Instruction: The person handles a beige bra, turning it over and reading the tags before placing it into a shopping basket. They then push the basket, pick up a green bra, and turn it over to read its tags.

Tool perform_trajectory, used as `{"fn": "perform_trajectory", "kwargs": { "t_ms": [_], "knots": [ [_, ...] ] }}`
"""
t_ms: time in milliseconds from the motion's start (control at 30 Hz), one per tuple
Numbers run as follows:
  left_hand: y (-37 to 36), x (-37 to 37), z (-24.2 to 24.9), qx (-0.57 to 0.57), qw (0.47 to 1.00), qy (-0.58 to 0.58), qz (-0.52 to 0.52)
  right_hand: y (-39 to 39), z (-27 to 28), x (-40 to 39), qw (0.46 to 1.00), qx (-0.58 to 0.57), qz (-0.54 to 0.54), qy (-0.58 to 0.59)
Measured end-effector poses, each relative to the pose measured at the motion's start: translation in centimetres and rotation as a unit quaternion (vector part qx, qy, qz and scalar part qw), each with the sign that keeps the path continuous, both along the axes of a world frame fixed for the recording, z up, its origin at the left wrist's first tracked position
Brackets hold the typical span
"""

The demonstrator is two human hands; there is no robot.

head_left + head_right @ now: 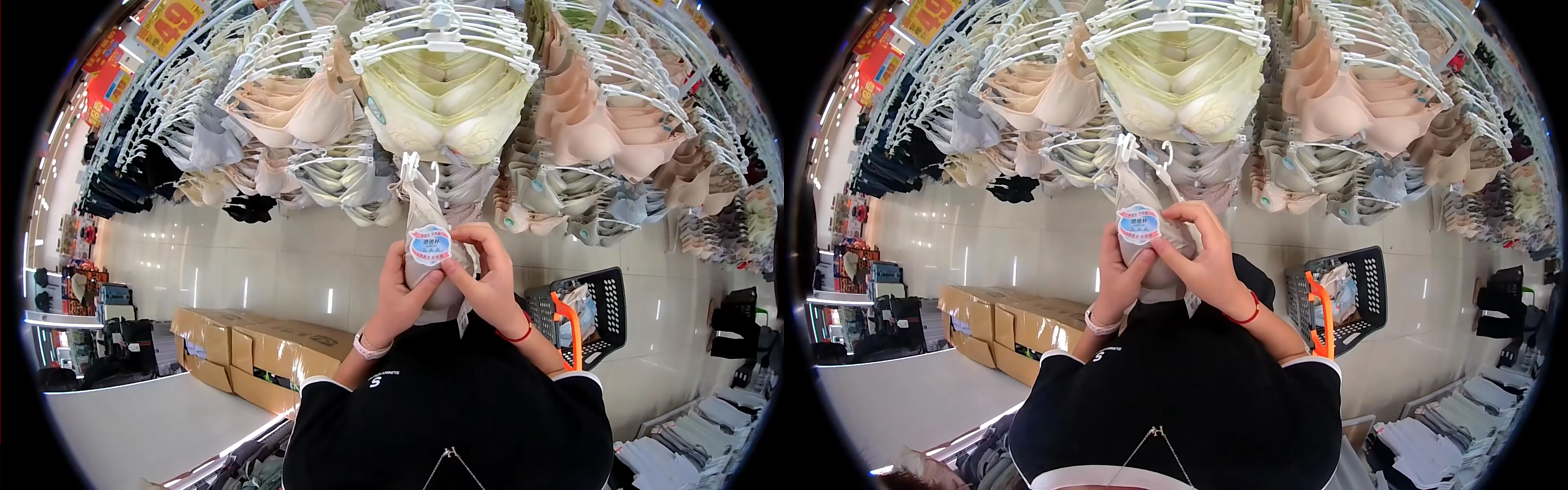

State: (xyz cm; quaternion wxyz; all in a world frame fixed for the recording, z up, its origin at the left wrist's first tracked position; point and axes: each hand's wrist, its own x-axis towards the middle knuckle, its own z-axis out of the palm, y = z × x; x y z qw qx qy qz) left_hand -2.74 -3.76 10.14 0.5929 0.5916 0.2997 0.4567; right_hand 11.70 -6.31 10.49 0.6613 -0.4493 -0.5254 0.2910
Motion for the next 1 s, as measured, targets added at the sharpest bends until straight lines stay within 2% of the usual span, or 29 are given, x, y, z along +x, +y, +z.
{"fn": "perform_trajectory", "kwargs": {
  "t_ms": [200,400,1000],
  "knots": [
    [-0.06,-0.03,0.17,0.009,1.000,-0.002,0.009,-0.26,0.17,0.23,0.998,-0.037,0.052,0.000],
    [0.14,-0.28,0.03,0.004,1.000,0.001,0.003,0.13,0.07,-0.35,1.000,-0.013,0.009,0.019],
    [0.49,-0.46,-0.30,-0.005,1.000,0.010,0.017,0.35,-0.35,-0.77,0.999,-0.029,0.006,0.025]
  ]
}}
